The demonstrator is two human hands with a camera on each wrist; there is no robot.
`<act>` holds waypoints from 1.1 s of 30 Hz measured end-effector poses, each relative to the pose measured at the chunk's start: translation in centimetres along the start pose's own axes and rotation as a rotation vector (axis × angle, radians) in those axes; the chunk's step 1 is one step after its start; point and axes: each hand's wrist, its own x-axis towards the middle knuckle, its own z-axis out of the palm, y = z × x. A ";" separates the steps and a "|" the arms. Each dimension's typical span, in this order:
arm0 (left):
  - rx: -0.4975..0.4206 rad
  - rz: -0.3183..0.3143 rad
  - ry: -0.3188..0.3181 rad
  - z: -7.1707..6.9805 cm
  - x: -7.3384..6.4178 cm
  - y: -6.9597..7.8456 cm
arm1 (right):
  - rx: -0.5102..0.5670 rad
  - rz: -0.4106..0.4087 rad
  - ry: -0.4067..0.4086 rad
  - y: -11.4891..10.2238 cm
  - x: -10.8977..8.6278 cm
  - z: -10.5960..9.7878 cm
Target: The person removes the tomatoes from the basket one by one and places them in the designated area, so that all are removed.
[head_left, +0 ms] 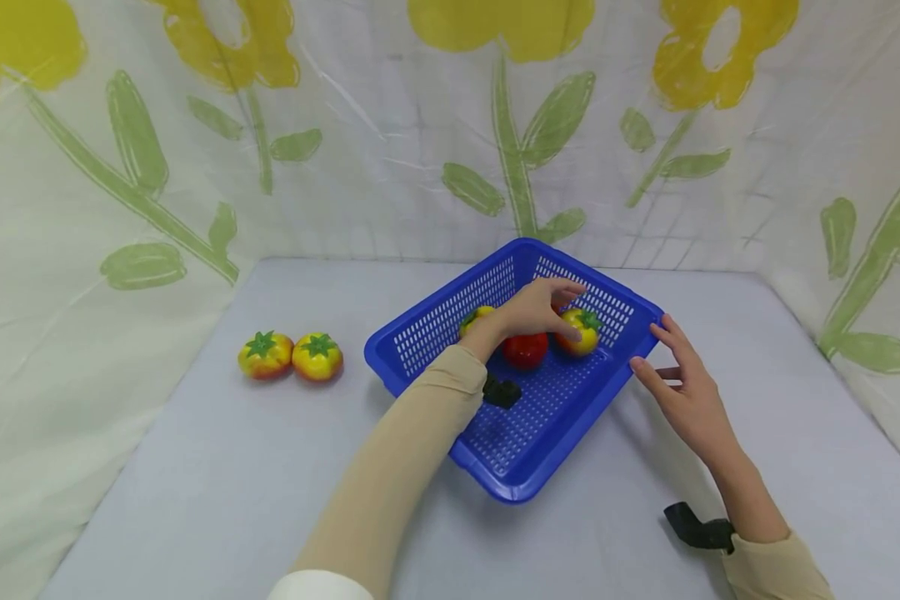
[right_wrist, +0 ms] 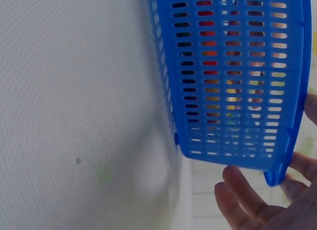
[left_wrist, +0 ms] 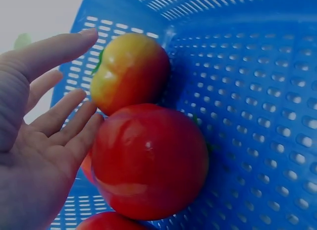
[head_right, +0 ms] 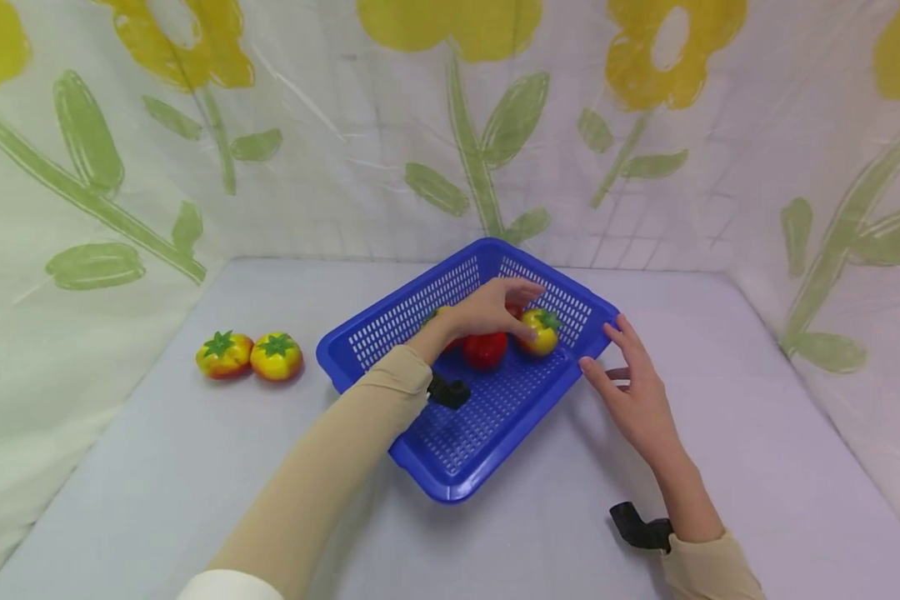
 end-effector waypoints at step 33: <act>0.167 -0.088 -0.060 2.0 0.4 0.2 | -0.006 -0.009 -0.003 -0.1 -0.1 0.0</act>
